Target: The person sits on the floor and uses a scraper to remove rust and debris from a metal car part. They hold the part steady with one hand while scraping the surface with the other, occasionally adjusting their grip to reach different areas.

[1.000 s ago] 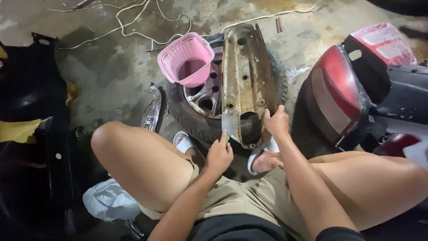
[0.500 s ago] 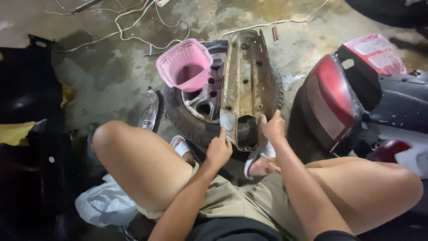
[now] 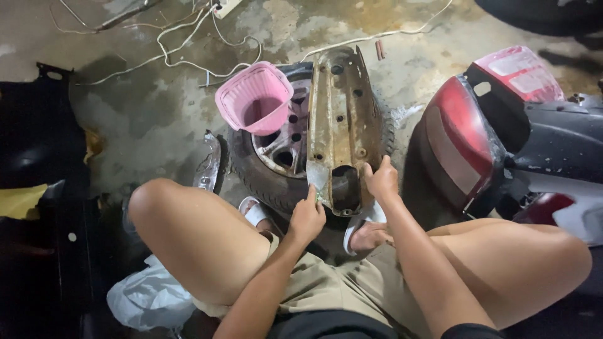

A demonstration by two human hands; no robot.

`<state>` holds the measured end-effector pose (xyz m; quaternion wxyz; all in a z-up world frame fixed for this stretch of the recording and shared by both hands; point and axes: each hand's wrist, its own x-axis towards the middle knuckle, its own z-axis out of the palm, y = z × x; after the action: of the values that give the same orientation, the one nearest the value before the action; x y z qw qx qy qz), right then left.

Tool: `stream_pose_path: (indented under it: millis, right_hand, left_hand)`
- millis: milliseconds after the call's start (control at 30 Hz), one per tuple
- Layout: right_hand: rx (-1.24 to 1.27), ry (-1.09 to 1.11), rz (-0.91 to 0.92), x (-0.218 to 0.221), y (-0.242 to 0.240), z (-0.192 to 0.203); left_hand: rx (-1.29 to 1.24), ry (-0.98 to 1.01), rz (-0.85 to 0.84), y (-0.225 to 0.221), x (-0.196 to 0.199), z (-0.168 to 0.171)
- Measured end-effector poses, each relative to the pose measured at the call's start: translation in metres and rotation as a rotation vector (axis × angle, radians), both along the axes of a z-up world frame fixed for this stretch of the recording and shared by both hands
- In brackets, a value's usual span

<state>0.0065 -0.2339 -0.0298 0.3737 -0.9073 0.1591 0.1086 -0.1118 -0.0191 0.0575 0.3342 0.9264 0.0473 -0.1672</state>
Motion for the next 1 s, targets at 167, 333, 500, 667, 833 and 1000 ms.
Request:
stream_pose_path:
  millis: [167,333,500,667,833,1000]
  right_hand:
    - [-0.013,-0.006,0.006,0.008,-0.009,-0.026]
    - [-0.031,-0.004,0.008,0.002,-0.005,-0.010]
    - [-0.045,0.007,0.003,0.004,-0.009,-0.028]
    - [-0.012,-0.006,-0.013,0.010,-0.012,-0.021]
    - [-0.052,-0.019,-0.015,0.004,-0.008,-0.014]
    - [-0.049,-0.029,-0.026,0.010,-0.006,-0.018]
  left_hand:
    - [0.128,-0.038,-0.064,0.001,-0.002,-0.014]
    - [0.089,-0.073,-0.074,0.001,-0.017,-0.007]
    - [0.096,-0.108,-0.051,0.001,-0.012,-0.024]
    - [0.177,-0.100,-0.036,-0.002,0.016,-0.050]
    - [0.233,-0.172,-0.135,0.005,-0.010,-0.042]
    - [0.198,-0.168,-0.126,0.005,-0.005,-0.046]
